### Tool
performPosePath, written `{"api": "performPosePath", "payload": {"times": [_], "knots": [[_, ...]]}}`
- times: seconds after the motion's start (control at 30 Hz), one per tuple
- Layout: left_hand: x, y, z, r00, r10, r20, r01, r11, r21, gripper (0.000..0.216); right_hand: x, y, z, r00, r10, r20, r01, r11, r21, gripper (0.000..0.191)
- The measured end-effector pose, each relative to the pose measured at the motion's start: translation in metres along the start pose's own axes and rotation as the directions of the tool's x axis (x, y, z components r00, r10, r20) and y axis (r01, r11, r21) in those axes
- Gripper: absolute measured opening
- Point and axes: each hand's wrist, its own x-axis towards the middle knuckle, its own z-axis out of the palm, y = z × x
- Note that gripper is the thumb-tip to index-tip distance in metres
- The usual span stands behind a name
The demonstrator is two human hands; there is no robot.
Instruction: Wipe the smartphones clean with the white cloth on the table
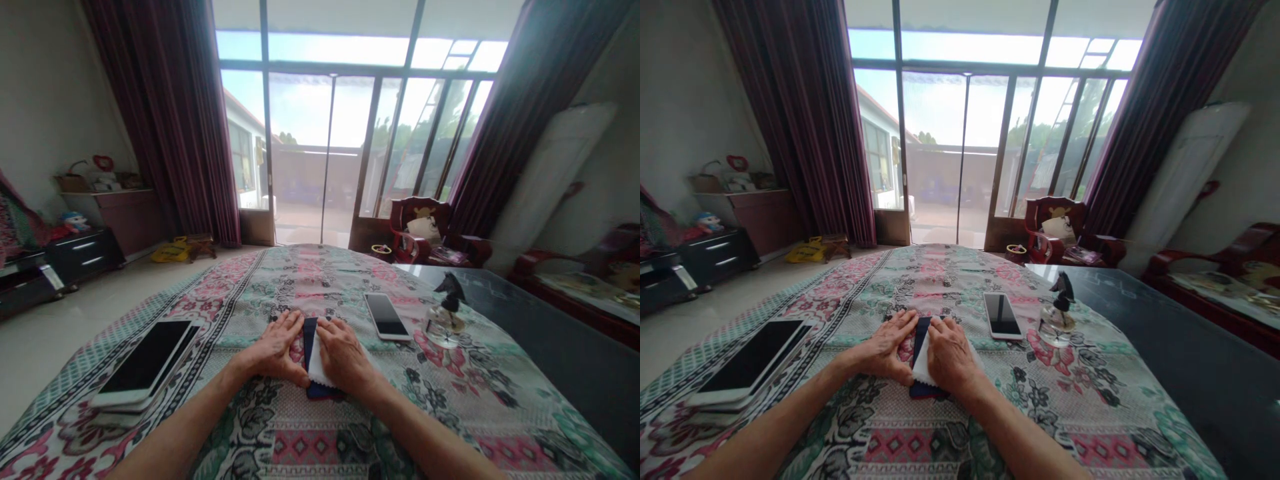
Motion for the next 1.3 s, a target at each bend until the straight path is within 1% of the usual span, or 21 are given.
{"api": "performPosePath", "payload": {"times": [0.23, 0.37, 0.53, 0.63, 0.73, 0.87, 0.93, 1.0, 1.13, 1.2, 1.3], "knots": [[0.003, -0.005, 0.003, 1.000, 0.010, -0.003, -0.010, 1.000, -0.014, 0.130, 0.006, 0.011, -0.001, 1.000, -0.013, -0.025, 0.012, 1.000, -0.019, 0.035], [0.004, -0.006, 0.005, 1.000, 0.008, -0.008, -0.008, 1.000, -0.014, 0.131, 0.009, 0.011, 0.001, 0.997, -0.062, -0.045, 0.061, 0.998, -0.030, 0.034], [0.002, -0.005, 0.003, 1.000, 0.025, -0.006, -0.025, 0.999, -0.025, 0.131, -0.001, 0.011, -0.002, 0.982, -0.174, -0.075, 0.179, 0.982, 0.066, 0.031], [0.001, -0.006, 0.003, 1.000, 0.027, 0.000, -0.027, 0.999, -0.021, 0.130, -0.005, 0.014, -0.002, 0.975, -0.205, -0.090, 0.215, 0.969, 0.125, 0.030], [0.002, -0.006, 0.003, 1.000, 0.026, 0.003, -0.026, 0.999, -0.022, 0.127, 0.000, 0.015, -0.001, 0.968, -0.233, -0.097, 0.245, 0.960, 0.138, 0.033], [0.003, -0.008, 0.004, 1.000, 0.030, 0.002, -0.030, 0.999, -0.027, 0.128, 0.014, 0.018, 0.001, 0.944, -0.313, -0.100, 0.325, 0.937, 0.132, 0.034], [0.003, -0.009, 0.006, 0.999, 0.036, 0.001, -0.036, 0.999, -0.022, 0.128, 0.017, 0.019, 0.002, 0.928, -0.352, -0.119, 0.367, 0.917, 0.155, 0.033], [0.003, -0.010, 0.006, 0.999, 0.042, 0.006, -0.042, 0.999, -0.017, 0.127, 0.016, 0.020, 0.002, 0.909, -0.391, -0.142, 0.414, 0.887, 0.206, 0.033], [0.004, -0.011, 0.006, 0.999, 0.042, 0.007, -0.042, 0.999, -0.021, 0.126, 0.005, 0.022, 0.002, 0.860, -0.480, -0.170, 0.509, 0.789, 0.345, 0.031], [0.003, -0.011, 0.006, 0.999, 0.039, 0.007, -0.039, 0.999, -0.026, 0.127, 0.002, 0.023, 0.002, 0.861, -0.472, -0.190, 0.508, 0.781, 0.362, 0.029], [0.003, -0.009, 0.005, 0.999, 0.037, 0.004, -0.037, 0.999, -0.031, 0.127, 0.005, 0.026, 0.003, 0.902, -0.380, -0.202, 0.426, 0.858, 0.286, 0.030]]}}
